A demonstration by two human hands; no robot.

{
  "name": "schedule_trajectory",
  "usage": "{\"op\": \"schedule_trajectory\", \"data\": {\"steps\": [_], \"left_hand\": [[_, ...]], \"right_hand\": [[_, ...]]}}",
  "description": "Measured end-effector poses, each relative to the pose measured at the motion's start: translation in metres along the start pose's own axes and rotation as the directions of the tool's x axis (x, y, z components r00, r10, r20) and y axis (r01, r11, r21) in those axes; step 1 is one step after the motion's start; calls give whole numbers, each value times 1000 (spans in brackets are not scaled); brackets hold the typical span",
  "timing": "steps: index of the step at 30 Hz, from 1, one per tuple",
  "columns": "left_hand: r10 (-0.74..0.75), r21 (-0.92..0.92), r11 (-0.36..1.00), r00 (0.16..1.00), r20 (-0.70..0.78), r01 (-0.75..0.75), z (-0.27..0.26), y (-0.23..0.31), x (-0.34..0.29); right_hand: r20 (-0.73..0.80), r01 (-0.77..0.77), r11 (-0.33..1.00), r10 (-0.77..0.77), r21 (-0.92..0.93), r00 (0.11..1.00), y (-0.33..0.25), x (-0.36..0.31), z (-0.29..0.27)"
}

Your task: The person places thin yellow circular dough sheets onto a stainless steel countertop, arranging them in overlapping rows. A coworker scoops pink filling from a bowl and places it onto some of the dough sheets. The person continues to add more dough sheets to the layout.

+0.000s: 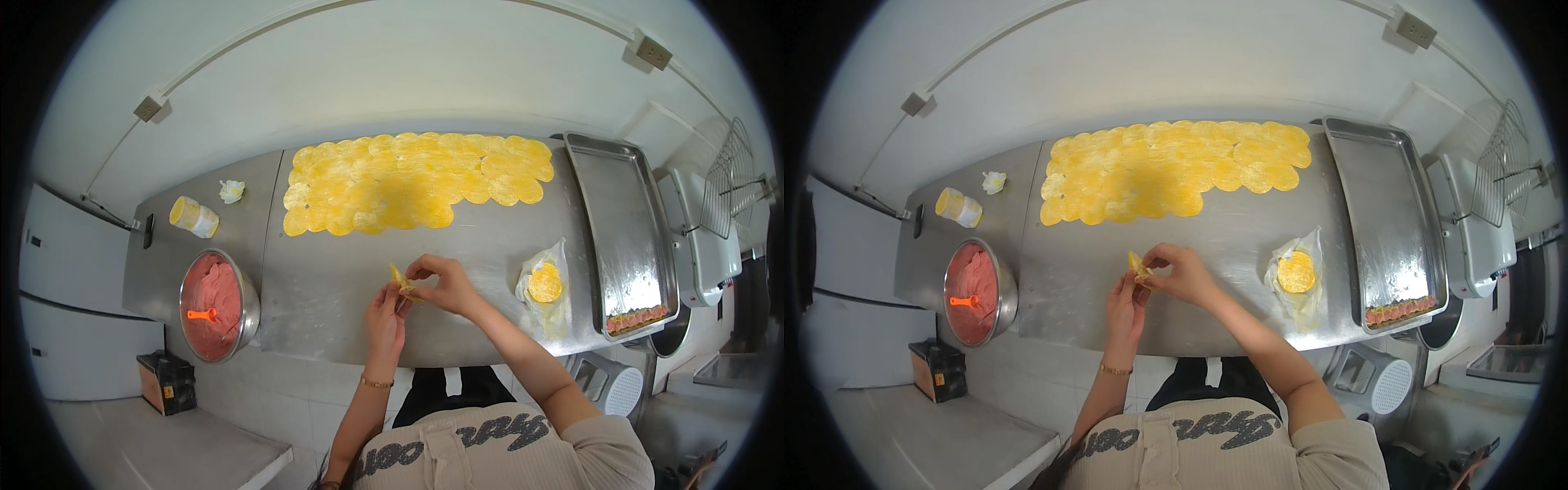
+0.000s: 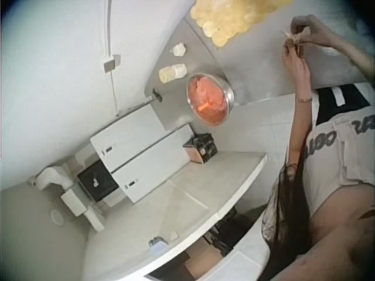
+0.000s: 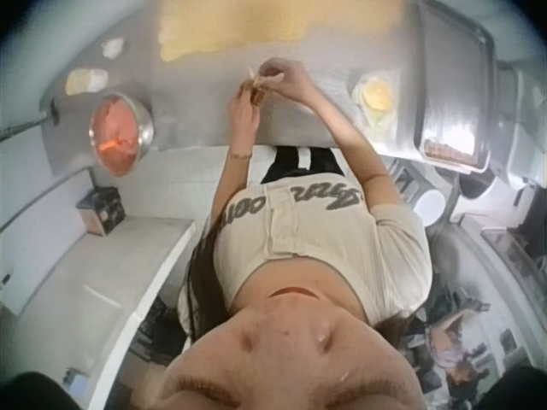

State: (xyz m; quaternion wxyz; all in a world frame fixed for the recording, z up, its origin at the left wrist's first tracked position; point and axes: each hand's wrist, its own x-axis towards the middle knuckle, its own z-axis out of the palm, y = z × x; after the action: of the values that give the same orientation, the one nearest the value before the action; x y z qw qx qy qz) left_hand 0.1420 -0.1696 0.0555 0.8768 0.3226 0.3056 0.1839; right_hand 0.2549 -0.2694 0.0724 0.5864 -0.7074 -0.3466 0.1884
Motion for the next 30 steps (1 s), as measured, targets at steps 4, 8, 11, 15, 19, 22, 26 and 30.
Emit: {"op": "schedule_trajectory", "data": {"steps": [4, 8, 11, 15, 19, 22, 26, 30], "left_hand": [[3, 12, 1000, 1000, 31, -3, 11, -8, 4], [13, 35, 999, 999, 48, -15, 18, -12, 2], [4, 84, 996, 1000, 27, -6, 20, -13, 2], [25, 140, 990, 999, 24, -28, 23, -15, 1], [36, 119, 992, 999, 16, -38, 20, -13, 1], [39, 99, 994, 999, 15, -40, 13, -7, -4], [57, 87, 994, 997, 42, -60, 5, -1, -7], [25, 113, 993, 1000, 13, -27, 2, -1, -9]], "right_hand": [[-55, -124, 987, 131, 106, 990, -11, -8, -6], [-75, -194, 972, 205, 130, 976, -6, -12, -13], [-109, -77, 992, 89, 104, 990, -4, -18, -14], [-106, -176, 964, 200, 199, 974, 7, -20, -14], [-69, -279, 648, 457, 709, 887, 29, -6, -31], [-54, -216, 393, 573, 894, 818, 46, 15, -58], [-161, -113, 430, 551, 896, 819, 75, 54, -94], [-603, -467, 883, 398, 48, 691, 112, 59, -106]]}}
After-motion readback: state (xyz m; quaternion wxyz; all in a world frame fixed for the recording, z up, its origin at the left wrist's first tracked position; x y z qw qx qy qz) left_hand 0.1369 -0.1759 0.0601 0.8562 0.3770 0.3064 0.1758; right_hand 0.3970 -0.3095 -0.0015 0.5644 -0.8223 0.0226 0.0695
